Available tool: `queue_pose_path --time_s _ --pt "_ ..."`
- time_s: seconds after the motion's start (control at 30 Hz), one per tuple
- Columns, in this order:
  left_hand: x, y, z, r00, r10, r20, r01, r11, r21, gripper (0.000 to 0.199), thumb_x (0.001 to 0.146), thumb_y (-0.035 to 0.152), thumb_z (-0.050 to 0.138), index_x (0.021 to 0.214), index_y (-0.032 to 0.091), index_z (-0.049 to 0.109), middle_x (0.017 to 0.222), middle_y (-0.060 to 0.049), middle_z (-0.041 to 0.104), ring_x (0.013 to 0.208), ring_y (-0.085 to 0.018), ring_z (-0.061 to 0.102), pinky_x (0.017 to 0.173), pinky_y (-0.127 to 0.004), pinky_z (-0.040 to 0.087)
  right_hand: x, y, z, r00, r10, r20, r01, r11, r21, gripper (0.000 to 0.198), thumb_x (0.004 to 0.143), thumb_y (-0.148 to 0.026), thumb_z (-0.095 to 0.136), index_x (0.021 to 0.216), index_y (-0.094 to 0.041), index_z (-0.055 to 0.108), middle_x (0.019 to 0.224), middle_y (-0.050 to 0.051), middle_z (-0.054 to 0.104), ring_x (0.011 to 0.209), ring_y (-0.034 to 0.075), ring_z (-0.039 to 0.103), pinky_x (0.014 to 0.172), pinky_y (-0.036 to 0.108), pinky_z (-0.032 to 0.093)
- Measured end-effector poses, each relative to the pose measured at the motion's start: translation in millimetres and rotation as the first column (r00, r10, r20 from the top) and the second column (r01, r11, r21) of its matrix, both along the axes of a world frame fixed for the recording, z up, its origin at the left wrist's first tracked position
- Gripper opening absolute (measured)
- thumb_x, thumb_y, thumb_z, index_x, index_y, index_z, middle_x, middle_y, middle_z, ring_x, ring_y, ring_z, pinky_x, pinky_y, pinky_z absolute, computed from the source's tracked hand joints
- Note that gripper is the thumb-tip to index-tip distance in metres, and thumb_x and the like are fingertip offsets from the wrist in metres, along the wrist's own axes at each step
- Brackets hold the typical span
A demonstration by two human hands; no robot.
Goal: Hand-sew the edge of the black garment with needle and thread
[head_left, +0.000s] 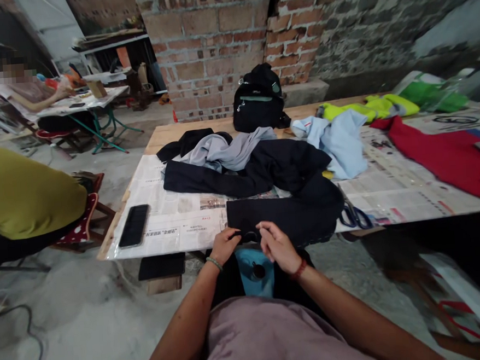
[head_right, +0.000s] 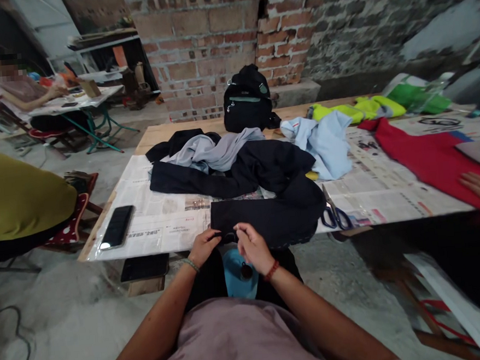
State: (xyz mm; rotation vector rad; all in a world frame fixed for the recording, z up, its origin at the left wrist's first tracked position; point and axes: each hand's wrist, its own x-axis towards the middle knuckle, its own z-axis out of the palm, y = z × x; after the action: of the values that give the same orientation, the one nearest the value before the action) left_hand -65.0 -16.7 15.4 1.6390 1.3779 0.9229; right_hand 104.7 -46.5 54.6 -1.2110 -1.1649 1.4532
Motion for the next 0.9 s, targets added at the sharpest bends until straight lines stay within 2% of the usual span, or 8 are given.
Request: queue_pose_path --time_s 0.13,0.27,0.37,0.47,0.77,0.9 --pt "-5 -1 -0.2 0.996 -0.036 0.079 0.037 0.999 -0.009 0.018 0.070 0.019 0.055 0.087 0.019 0.062 0.085 -0.001 0.062 0.081 -0.013 0.055 0.077 -0.026 0.042 -8 -26 -32 0.993 0.113 0.024 -0.109 0.987 -0.120 0.029 0.078 -0.044 0.041 0.093 -0.019 0.045 0.041 -0.011 0.039 0.026 0.004 0.026 0.026 0.014 0.020" --pt "-9 -3 -0.5 0.994 -0.032 0.106 0.029 0.999 0.031 0.015 0.068 0.015 0.056 0.081 0.018 0.061 0.082 -0.001 0.060 0.079 -0.013 0.054 0.075 -0.027 0.043 -11 -24 -51 0.983 0.122 0.134 -0.116 0.992 -0.050 0.024 0.077 -0.040 0.042 0.086 -0.019 0.050 0.046 -0.009 0.041 0.031 0.004 0.031 0.030 0.015 0.024" --pt "-10 -5 -0.8 0.983 -0.057 0.173 0.036 0.992 0.124 0.010 0.067 0.012 0.054 0.074 0.016 0.061 0.085 -0.003 0.060 0.084 -0.014 0.054 0.079 -0.029 0.043 -10 -15 -54 0.975 0.047 0.216 -0.058 0.997 0.043 0.025 0.077 -0.040 0.042 0.083 -0.018 0.053 0.050 -0.006 0.043 0.035 0.005 0.036 0.034 0.017 0.029" --pt "-11 -7 -1.8 0.975 -0.082 0.206 0.049 0.986 0.161 0.011 0.068 0.009 0.052 0.066 0.015 0.060 0.089 -0.005 0.058 0.085 -0.014 0.054 0.080 -0.030 0.043 -7 -8 -56 0.969 -0.013 0.246 -0.002 0.998 0.062 0.028 0.078 -0.042 0.041 0.084 -0.018 0.054 0.052 -0.006 0.043 0.038 0.007 0.038 0.036 0.018 0.031" --pt "-14 -6 -0.4 0.990 -0.098 0.098 0.081 0.983 0.163 0.018 0.066 0.003 0.049 0.060 0.016 0.060 0.087 -0.004 0.059 0.085 -0.014 0.054 0.080 -0.029 0.042 -4 -9 -65 0.967 -0.006 0.254 -0.015 0.997 0.077 0.028 0.078 -0.045 0.041 0.081 -0.019 0.053 0.053 -0.005 0.044 0.038 0.008 0.039 0.036 0.019 0.031" --pt "-14 -5 -0.4 0.989 -0.089 0.120 0.065 0.978 0.196 0.017 0.067 0.004 0.049 0.062 0.016 0.060 0.085 -0.004 0.059 0.084 -0.013 0.054 0.079 -0.028 0.042 -5 -17 -70 0.954 0.011 0.300 -0.038 0.996 0.083 0.026 0.078 -0.042 0.041 0.080 -0.020 0.054 0.052 -0.004 0.045 0.038 0.008 0.039 0.037 0.020 0.033"
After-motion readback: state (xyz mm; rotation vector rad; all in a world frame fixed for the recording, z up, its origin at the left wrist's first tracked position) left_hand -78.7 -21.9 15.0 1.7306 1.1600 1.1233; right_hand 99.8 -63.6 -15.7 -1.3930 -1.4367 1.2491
